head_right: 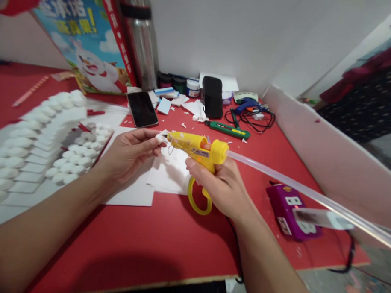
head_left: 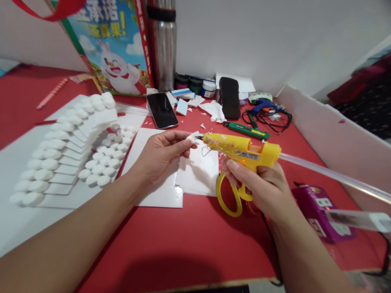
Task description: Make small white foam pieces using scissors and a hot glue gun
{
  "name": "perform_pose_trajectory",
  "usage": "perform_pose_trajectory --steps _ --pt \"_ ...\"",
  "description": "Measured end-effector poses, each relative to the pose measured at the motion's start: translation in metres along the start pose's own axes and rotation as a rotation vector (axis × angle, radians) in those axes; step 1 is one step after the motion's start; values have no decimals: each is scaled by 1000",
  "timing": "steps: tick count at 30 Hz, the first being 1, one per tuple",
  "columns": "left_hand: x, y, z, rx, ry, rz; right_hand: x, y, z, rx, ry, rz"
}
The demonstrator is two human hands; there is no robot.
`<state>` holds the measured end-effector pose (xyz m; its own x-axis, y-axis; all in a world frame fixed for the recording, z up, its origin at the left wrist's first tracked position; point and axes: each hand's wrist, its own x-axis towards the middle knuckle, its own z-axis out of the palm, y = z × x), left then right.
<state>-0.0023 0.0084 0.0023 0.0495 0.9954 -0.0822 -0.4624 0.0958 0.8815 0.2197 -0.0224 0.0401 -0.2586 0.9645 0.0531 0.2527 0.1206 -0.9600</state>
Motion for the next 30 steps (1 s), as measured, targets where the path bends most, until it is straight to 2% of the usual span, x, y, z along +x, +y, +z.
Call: perform_pose_trajectory --steps 11,30 --pt "-2 2 0 109 -7 60 -1 11 1 -69 24 -16" --pt "-3 2 1 109 8 15 -1 11 5 -153 20 -14"
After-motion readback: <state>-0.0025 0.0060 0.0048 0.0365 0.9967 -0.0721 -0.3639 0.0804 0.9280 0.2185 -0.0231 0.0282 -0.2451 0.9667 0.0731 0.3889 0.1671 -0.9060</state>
